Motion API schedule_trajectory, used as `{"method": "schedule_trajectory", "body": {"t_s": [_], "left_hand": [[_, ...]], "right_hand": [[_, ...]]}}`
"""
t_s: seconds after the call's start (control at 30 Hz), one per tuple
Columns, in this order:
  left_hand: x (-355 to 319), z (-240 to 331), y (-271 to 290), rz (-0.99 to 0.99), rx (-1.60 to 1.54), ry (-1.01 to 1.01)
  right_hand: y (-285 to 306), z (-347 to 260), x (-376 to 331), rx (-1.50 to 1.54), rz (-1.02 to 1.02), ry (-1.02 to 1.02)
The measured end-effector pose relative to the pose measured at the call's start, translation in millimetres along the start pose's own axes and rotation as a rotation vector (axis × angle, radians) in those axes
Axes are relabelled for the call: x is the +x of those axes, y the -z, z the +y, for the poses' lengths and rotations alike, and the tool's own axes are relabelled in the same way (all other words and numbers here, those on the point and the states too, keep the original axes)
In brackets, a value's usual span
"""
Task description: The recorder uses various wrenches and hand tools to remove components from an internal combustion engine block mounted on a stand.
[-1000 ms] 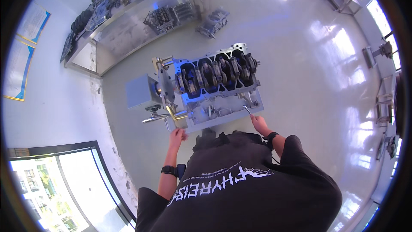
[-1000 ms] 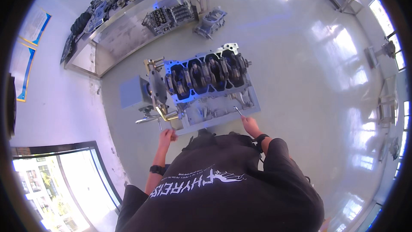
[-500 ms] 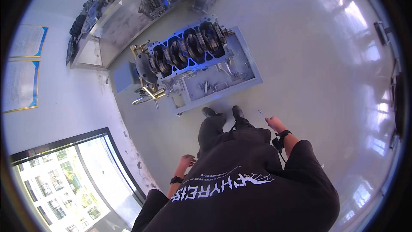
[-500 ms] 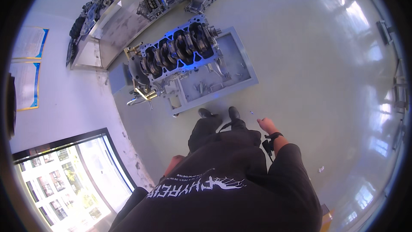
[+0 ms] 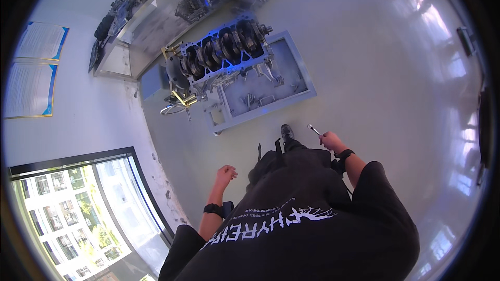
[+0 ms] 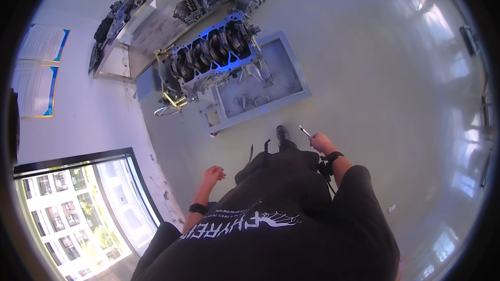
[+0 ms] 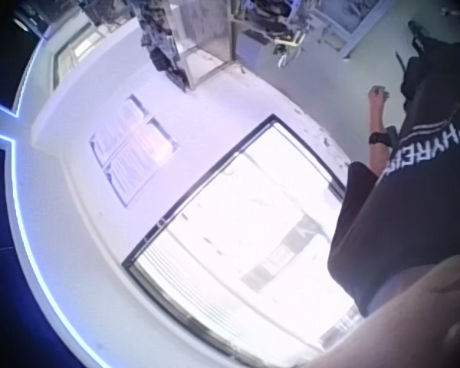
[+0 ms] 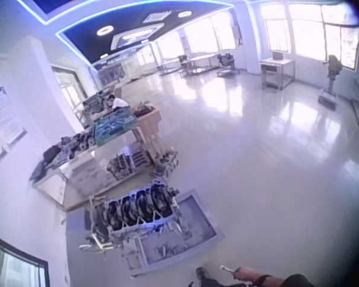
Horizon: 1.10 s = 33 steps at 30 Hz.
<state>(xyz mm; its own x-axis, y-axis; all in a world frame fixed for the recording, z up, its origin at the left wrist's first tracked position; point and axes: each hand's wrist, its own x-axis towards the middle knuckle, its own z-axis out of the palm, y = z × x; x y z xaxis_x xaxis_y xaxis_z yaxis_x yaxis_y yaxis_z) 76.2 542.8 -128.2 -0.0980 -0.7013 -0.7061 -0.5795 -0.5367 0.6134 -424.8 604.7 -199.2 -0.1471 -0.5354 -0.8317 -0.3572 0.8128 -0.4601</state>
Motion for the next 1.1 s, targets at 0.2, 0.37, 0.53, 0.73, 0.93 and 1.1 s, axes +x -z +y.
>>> {"method": "schedule_trajectory", "body": {"t_s": [0.2, 0.37, 0.53, 0.73, 0.93, 1.1], "left_hand": [[-55.6, -92.6, -73.9, -0.133, -0.04, 0.277], [-90.4, -195.4, -132.8, -0.047, -0.274, 0.381], [-133.2, -194.5, -192.7, -0.057, -0.4, 0.413], [-200.0, -125.1, -210.0, -0.076, -0.516, 0.153], [-272.6, -26.7, -198.7, -0.194, -0.581, 0.005], [-282.6, 32.0, -200.4, -0.294, -0.264, -0.077]], "right_hand": [[24.8, 40.0, -18.0, -0.071, 0.048, 0.066], [25.8, 88.6, -64.1, -0.227, -0.053, 0.091], [55.3, 130.1, -102.4, -0.313, -0.15, 0.044], [78.7, 92.3, -120.7, -0.481, -0.216, 0.164], [109.0, 8.3, -181.2, -0.517, -0.658, 0.354], [118.1, -35.5, -237.9, -0.601, -0.832, 0.337]]}}
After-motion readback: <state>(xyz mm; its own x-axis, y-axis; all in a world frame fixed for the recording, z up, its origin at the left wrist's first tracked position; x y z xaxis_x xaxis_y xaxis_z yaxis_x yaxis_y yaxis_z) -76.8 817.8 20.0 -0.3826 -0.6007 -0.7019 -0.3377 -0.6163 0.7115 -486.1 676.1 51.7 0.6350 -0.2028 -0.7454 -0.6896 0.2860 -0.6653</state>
